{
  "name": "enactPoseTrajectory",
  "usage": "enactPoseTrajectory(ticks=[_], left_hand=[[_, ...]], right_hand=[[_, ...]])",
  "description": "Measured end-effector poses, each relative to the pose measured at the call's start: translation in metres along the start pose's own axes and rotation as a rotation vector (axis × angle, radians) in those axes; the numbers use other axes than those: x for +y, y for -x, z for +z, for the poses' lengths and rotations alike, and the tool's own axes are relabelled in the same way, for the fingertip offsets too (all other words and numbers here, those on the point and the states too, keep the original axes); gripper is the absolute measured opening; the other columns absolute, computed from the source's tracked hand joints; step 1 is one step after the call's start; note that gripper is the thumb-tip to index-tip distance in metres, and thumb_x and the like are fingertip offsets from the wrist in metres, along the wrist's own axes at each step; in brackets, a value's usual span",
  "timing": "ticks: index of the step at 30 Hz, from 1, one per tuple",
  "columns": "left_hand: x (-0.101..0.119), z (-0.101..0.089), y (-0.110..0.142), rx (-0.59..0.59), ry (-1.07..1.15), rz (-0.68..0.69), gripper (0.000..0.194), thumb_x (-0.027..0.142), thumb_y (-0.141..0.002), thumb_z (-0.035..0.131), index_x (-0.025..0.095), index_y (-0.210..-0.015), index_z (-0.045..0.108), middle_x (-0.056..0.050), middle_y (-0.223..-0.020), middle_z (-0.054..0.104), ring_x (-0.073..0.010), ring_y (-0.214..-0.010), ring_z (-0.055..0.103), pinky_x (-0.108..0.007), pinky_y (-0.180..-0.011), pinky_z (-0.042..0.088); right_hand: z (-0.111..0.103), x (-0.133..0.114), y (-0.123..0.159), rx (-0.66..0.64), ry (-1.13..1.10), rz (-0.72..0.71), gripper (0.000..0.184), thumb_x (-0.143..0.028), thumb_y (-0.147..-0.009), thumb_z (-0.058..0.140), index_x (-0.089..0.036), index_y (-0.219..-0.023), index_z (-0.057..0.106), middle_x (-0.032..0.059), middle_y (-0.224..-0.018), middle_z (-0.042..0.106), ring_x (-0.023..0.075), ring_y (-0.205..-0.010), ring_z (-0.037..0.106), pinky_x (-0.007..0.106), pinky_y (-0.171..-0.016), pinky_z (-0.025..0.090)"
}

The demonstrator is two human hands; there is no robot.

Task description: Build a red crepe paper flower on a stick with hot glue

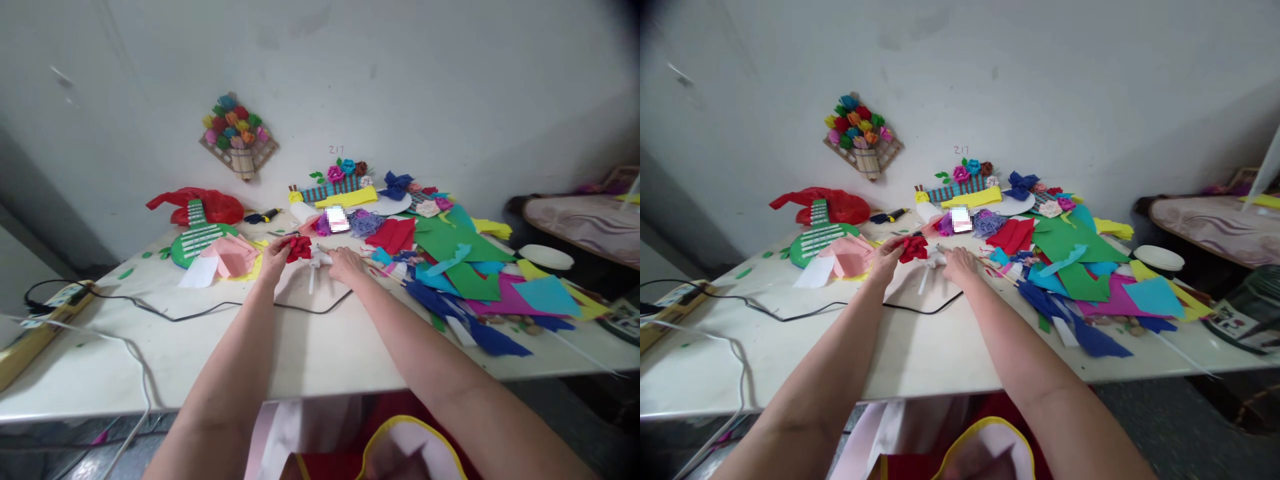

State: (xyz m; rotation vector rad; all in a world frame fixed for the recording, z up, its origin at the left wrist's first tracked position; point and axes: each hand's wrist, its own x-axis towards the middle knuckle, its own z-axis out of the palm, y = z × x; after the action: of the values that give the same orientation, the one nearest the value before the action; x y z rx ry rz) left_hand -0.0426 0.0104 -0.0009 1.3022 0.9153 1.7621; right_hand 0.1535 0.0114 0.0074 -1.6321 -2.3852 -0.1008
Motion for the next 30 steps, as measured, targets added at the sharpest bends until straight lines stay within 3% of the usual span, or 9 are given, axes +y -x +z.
enactPoseTrajectory(ticks=[6,11,14,16,19,23,30], left_hand=[[0.001,0.001,0.001,0.021,-0.003,-0.020,0.038,0.031,-0.058,0.080,0.016,-0.092,0.073,-0.008,-0.091,0.074,-0.0210,-0.083,0.070,-0.034,-0.079,0.056],[-0.001,0.002,0.000,0.030,-0.010,-0.013,0.035,0.030,-0.061,0.080,0.015,-0.092,0.072,-0.009,-0.091,0.074,-0.0228,-0.084,0.070,-0.038,-0.082,0.057],[-0.003,0.002,0.000,0.014,-0.045,0.007,0.031,0.028,-0.063,0.078,0.015,-0.091,0.073,-0.009,-0.091,0.074,-0.0218,-0.086,0.070,-0.038,-0.086,0.056],[-0.004,0.001,-0.001,-0.006,-0.078,0.025,0.028,0.026,-0.066,0.076,0.016,-0.092,0.074,-0.008,-0.091,0.073,-0.0215,-0.087,0.069,-0.038,-0.088,0.055],[-0.007,-0.002,-0.002,-0.013,-0.136,0.065,0.024,0.022,-0.067,0.075,0.018,-0.091,0.075,-0.007,-0.091,0.073,-0.0221,-0.092,0.068,-0.036,-0.089,0.054],[-0.010,-0.005,-0.003,-0.016,-0.233,0.124,0.022,0.014,-0.068,0.071,0.019,-0.089,0.076,-0.006,-0.090,0.074,-0.0222,-0.092,0.067,-0.036,-0.091,0.053],[-0.009,-0.004,-0.001,-0.018,-0.227,0.131,0.027,0.008,-0.065,0.070,0.020,-0.088,0.077,-0.006,-0.092,0.074,-0.0230,-0.094,0.067,-0.035,-0.091,0.052]], right_hand=[[-0.007,0.021,-0.004,0.077,-0.099,0.194,0.032,-0.030,-0.085,0.050,-0.023,-0.113,0.066,0.0122,-0.103,0.072,0.0278,-0.098,0.066,0.036,-0.081,0.047],[-0.007,0.039,-0.014,0.197,-0.425,0.343,0.035,-0.043,-0.078,0.061,-0.025,-0.106,0.069,0.0088,-0.101,0.072,0.0274,-0.096,0.065,0.034,-0.075,0.048],[-0.004,0.046,-0.019,0.215,-0.807,0.292,0.029,-0.036,-0.071,0.067,-0.020,-0.095,0.069,0.0037,-0.077,0.069,0.0196,-0.072,0.063,0.027,-0.061,0.047],[-0.002,0.047,-0.019,0.172,-1.081,0.234,0.021,-0.032,-0.067,0.068,-0.017,-0.082,0.067,-0.0003,-0.060,0.060,0.0135,-0.054,0.053,0.024,-0.049,0.042],[-0.004,0.047,-0.016,0.102,-1.330,0.140,0.020,-0.030,-0.060,0.072,-0.015,-0.070,0.063,-0.0028,-0.053,0.054,0.0080,-0.043,0.042,0.022,-0.041,0.036],[-0.010,0.047,-0.012,0.037,-1.412,0.042,0.028,-0.036,-0.057,0.075,-0.013,-0.069,0.063,-0.0003,-0.058,0.060,0.0060,-0.040,0.042,0.022,-0.037,0.033],[-0.012,0.050,-0.011,-0.049,-1.335,0.022,0.033,-0.040,-0.056,0.078,-0.014,-0.066,0.061,0.0013,-0.057,0.063,0.0054,-0.039,0.041,0.020,-0.036,0.032]])
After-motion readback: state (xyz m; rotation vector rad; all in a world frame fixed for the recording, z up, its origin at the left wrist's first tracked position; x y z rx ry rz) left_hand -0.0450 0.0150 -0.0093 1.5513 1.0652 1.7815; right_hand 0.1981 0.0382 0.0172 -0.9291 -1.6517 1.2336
